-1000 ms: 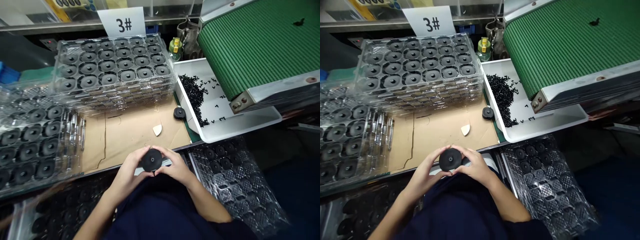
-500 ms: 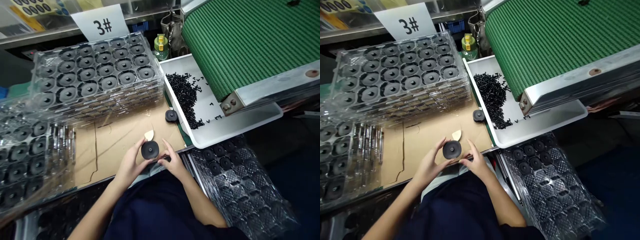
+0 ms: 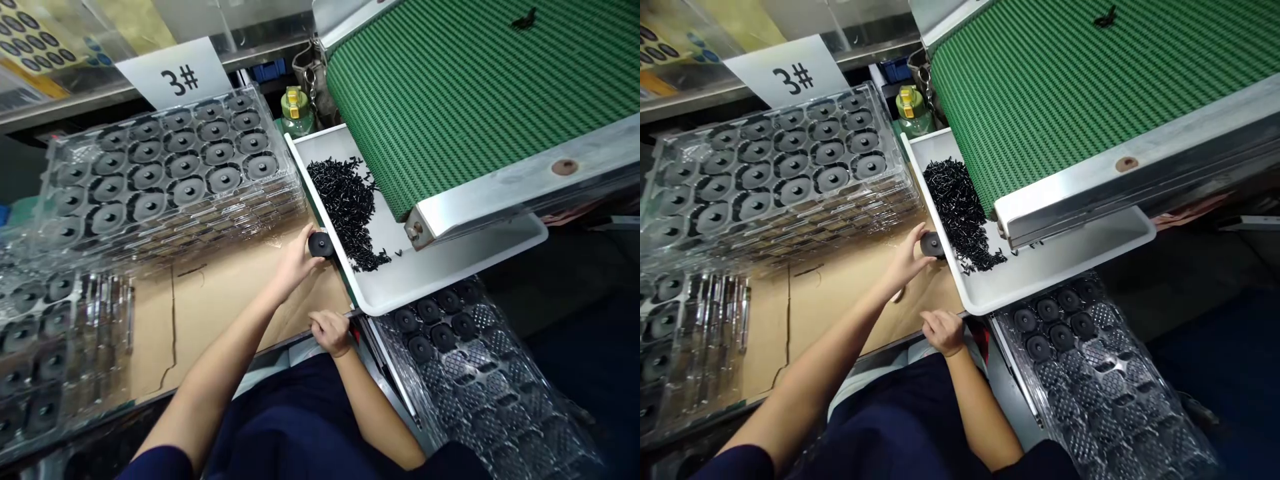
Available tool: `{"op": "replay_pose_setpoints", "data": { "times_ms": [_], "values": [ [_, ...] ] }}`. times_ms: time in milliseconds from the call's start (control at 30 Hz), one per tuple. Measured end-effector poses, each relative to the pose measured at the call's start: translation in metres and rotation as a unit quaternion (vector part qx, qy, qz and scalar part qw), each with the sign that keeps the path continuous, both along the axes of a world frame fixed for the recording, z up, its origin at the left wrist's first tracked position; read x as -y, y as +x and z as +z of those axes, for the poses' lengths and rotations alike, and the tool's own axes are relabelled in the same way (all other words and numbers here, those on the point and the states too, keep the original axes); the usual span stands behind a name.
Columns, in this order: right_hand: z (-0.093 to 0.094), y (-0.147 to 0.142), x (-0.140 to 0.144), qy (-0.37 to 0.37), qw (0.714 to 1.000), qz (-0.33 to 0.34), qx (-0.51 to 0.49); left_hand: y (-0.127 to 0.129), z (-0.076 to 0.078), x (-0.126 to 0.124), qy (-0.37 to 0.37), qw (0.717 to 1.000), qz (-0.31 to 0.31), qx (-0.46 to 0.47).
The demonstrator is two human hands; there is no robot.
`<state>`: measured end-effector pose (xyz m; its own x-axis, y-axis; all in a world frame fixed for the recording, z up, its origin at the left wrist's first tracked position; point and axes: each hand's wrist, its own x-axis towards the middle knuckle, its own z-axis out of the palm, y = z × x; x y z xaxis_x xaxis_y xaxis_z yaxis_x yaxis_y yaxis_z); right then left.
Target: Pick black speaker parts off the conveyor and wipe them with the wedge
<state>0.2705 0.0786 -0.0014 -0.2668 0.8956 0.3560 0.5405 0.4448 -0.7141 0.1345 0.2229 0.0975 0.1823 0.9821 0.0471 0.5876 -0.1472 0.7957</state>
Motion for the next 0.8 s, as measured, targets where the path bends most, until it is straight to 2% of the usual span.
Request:
{"op": "replay_pose_setpoints", "data": {
  "times_ms": [133,300,400,533,633,733,800],
  "values": [
    [-0.003,0.002,0.0,-0.005,1.0,0.017,0.005,0.003,-0.004,-0.009,-0.014,0.999,-0.032,0.002],
    [-0.005,0.004,0.001,-0.021,0.999,0.033,0.007,-0.018,0.001,0.012,-0.012,1.0,-0.014,-0.019],
    [-0.004,0.004,0.0,-0.028,0.999,0.032,0.009,-0.043,-0.002,0.041,-0.014,0.998,0.035,-0.053],
    [-0.002,0.005,0.0,-0.036,0.999,0.027,0.011,-0.092,-0.013,0.096,-0.009,0.991,0.101,-0.083],
    [-0.001,0.004,0.0,-0.047,0.999,0.019,0.011,-0.126,-0.018,0.14,-0.004,0.988,0.118,-0.101],
    [0.001,0.002,0.0,-0.061,0.998,0.006,0.019,-0.142,-0.027,0.178,0.002,0.984,0.144,-0.101],
    [0.006,-0.001,0.0,-0.075,0.997,-0.008,0.03,-0.14,-0.037,0.197,0.0,0.978,0.194,-0.08]
  ]
}}
